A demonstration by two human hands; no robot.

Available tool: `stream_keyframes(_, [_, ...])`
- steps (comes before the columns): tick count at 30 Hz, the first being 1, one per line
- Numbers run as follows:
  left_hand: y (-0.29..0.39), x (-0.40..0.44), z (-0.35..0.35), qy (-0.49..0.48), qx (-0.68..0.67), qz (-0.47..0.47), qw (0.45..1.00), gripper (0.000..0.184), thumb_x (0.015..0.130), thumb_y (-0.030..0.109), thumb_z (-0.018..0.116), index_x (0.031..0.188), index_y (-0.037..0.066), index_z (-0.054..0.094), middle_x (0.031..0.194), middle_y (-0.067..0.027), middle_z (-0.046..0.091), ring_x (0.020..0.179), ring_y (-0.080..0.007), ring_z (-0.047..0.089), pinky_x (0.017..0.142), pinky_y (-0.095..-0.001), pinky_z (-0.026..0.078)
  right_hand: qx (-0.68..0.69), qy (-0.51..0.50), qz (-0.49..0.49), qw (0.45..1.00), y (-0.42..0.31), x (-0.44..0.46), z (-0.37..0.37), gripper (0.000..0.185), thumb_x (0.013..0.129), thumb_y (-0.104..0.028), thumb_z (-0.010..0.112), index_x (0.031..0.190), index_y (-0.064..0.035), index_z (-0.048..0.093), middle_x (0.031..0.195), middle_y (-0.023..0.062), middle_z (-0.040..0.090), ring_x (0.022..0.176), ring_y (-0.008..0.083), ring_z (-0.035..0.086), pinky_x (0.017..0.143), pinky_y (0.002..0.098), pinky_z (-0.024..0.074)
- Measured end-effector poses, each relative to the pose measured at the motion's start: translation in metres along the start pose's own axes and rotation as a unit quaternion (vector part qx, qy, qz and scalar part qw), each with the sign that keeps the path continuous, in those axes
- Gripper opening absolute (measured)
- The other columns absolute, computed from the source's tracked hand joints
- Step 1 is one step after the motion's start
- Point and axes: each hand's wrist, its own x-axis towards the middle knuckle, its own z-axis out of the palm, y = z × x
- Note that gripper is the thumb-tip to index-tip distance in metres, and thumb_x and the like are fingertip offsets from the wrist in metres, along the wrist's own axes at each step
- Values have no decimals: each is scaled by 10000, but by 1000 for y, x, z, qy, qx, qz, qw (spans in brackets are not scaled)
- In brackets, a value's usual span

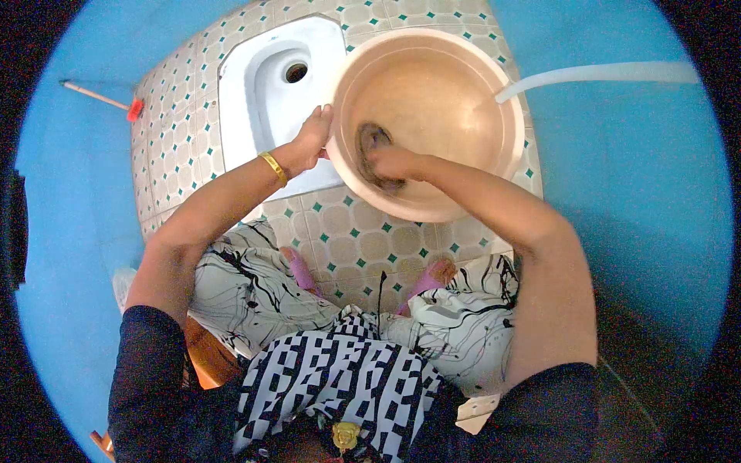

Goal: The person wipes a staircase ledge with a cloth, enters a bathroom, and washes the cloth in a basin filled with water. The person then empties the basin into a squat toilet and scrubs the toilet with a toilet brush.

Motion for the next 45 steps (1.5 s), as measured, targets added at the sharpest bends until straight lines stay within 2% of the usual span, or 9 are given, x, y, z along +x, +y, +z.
stream_keyframes(6, [9,-13,5,6,-10,-3,1000,367,890,354,216,1116,90,332,952,-92,513,699,-174,577,522,-331,517,-385,-211,39,897,33,-46,-22,346,582,-142,530,917,-75,585,851,168,581,825,313,546,695,404,422])
stream_keyframes(13, [7,-2,3,18,75,2,997,408,887,402,210,1174,124,287,992,-84,493,773,-140,552,539,-294,509,11,15,-24,1000,-4,25,-17,389,634,-58,564,1021,-31,527,915,103,547,786,226,527,697,335,417])
stream_keyframes(21, [16,-13,1,-2,87,24,996,396,884,360,238,1125,54,311,989,-119,496,782,-175,563,554,-309,525,510,349,27,786,1,81,-67,251,744,-62,509,994,-55,527,798,49,530,711,155,515,563,268,429])
stream_keyframes(24, [11,-3,0,-14,103,18,994,436,882,383,239,1171,58,274,1038,-110,474,829,-167,550,576,-323,525,427,412,2,805,-6,74,-46,206,703,-51,540,908,-38,553,829,102,570,751,208,542,683,326,434])
stream_keyframes(26, [8,2,1,-14,106,23,994,432,882,379,244,1160,49,282,1028,-116,476,811,-171,558,558,-327,527,217,148,-67,963,-8,48,-31,271,732,-46,530,1002,-37,519,801,50,526,722,153,513,598,288,439])
stream_keyframes(31, [11,2,3,-3,84,14,996,419,885,358,235,1102,9,315,952,-131,501,680,-187,583,479,-317,526,-28,-115,-82,990,19,20,-11,299,701,-27,538,999,-19,516,876,76,553,803,161,517,669,294,428])
stream_keyframes(38, [8,5,4,7,124,45,991,412,884,363,256,1077,8,333,904,-141,509,643,-183,582,468,-302,523,8,68,-76,995,-4,39,-31,276,700,-39,561,975,-22,556,900,82,564,824,172,521,680,317,423])
stream_keyframes(42, [10,3,1,-10,144,52,988,403,889,351,250,1094,14,327,944,-137,513,693,-190,594,491,-313,535,689,355,63,628,21,98,-87,178,788,-110,474,958,-65,499,826,62,536,720,211,506,651,343,426])
stream_keyframes(45, [9,6,-1,-27,145,45,988,410,890,343,244,1094,-2,331,945,-145,523,703,-201,604,483,-310,539,692,526,63,491,47,67,-127,177,819,-151,421,978,-86,462,872,62,506,736,210,496,694,365,435])
